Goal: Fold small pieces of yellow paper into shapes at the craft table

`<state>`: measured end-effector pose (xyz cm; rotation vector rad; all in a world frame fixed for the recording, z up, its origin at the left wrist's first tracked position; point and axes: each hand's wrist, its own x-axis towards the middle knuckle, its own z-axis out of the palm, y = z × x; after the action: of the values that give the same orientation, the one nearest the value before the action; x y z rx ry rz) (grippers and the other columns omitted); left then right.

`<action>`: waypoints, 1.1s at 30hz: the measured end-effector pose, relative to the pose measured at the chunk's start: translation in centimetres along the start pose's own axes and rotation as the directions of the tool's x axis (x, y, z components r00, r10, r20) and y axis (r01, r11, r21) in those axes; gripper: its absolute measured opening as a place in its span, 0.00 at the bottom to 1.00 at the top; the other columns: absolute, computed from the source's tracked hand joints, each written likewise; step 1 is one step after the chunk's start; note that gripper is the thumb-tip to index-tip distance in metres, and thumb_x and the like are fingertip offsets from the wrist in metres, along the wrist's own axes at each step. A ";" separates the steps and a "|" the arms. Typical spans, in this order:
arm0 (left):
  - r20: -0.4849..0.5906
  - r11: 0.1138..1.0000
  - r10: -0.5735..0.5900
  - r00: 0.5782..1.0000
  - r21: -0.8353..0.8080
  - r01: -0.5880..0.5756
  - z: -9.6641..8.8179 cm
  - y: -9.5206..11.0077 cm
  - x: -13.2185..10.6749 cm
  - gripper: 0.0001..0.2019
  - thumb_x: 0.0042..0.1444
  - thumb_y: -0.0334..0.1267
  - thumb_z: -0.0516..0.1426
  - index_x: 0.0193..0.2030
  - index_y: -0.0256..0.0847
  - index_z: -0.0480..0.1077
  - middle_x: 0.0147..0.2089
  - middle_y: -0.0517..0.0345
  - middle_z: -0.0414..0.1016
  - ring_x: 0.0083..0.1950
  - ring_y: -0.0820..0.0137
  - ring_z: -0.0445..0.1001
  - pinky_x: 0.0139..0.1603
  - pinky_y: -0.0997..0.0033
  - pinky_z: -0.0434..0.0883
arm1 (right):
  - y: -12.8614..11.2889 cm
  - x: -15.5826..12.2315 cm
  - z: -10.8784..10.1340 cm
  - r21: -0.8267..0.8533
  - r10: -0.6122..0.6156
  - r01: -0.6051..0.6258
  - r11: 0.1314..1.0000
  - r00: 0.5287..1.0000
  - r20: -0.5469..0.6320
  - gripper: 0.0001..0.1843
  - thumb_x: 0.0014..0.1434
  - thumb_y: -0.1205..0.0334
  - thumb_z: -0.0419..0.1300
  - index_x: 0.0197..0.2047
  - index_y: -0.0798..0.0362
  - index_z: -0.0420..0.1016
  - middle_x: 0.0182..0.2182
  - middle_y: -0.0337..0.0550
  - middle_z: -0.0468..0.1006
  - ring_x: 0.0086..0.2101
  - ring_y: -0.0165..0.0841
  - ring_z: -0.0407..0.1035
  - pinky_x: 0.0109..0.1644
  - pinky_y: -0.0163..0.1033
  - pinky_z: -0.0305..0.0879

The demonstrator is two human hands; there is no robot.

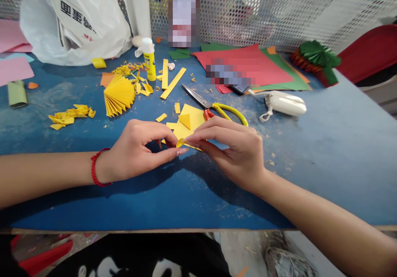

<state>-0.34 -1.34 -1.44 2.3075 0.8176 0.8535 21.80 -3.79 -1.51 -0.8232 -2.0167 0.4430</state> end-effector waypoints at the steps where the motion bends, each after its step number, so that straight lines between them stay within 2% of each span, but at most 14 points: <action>1: 0.000 1.000 -0.003 1.000 0.005 0.003 0.0 0.0 0.0 0.12 0.62 0.46 0.61 0.31 0.43 0.74 0.29 0.60 0.78 0.28 0.73 0.71 0.30 0.73 0.68 | 0.0 0.0 0.0 0.001 -0.002 0.002 1.000 1.000 0.001 0.09 0.65 0.70 0.60 0.40 0.49 0.82 0.34 0.41 0.82 0.35 0.30 0.76 0.39 0.35 0.74; 5: -0.003 1.000 -0.015 1.000 0.012 0.016 0.0 0.0 0.0 0.12 0.61 0.47 0.62 0.31 0.43 0.75 0.30 0.60 0.78 0.28 0.72 0.72 0.30 0.73 0.67 | 0.1 0.0 0.1 0.009 -0.015 0.015 1.000 1.000 0.004 0.08 0.64 0.70 0.61 0.41 0.50 0.81 0.34 0.42 0.81 0.35 0.30 0.76 0.39 0.34 0.73; 12: -0.004 1.000 0.017 1.000 0.020 -0.017 -0.2 -0.1 0.0 0.07 0.62 0.40 0.61 0.34 0.43 0.77 0.33 0.60 0.81 0.33 0.70 0.76 0.35 0.72 0.70 | 0.3 -0.1 0.1 -0.004 0.001 -0.001 1.000 1.000 0.028 0.08 0.66 0.68 0.60 0.42 0.49 0.81 0.35 0.42 0.81 0.35 0.30 0.76 0.39 0.35 0.73; 17: 0.003 0.999 0.032 0.999 0.014 -0.032 -0.3 -0.1 0.0 0.06 0.62 0.41 0.61 0.35 0.47 0.78 0.34 0.61 0.82 0.34 0.70 0.78 0.36 0.72 0.72 | 0.3 -0.1 0.1 0.012 0.028 -0.029 1.000 0.998 0.048 0.07 0.65 0.67 0.61 0.42 0.50 0.81 0.35 0.42 0.81 0.35 0.30 0.76 0.40 0.35 0.72; 25: -0.017 0.999 0.012 1.000 0.040 -0.012 -0.5 0.0 0.0 0.09 0.61 0.46 0.62 0.32 0.48 0.78 0.31 0.61 0.82 0.31 0.69 0.78 0.33 0.71 0.72 | 0.3 0.0 -0.1 0.038 0.085 -0.089 0.995 0.993 0.087 0.04 0.64 0.66 0.62 0.40 0.50 0.79 0.34 0.41 0.80 0.34 0.31 0.75 0.39 0.36 0.71; 33: -0.025 1.000 0.013 1.000 -0.010 -0.013 -0.4 -0.3 0.0 0.07 0.61 0.42 0.62 0.32 0.46 0.79 0.32 0.62 0.82 0.32 0.69 0.79 0.35 0.72 0.73 | 0.6 0.0 0.1 0.117 0.055 -0.066 0.991 0.994 0.093 0.05 0.64 0.68 0.61 0.39 0.51 0.78 0.36 0.42 0.80 0.37 0.31 0.75 0.43 0.37 0.72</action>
<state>-0.79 -1.03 -1.38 2.3002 0.8074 0.8915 21.95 -3.38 -1.89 -0.8046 -2.0298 0.6400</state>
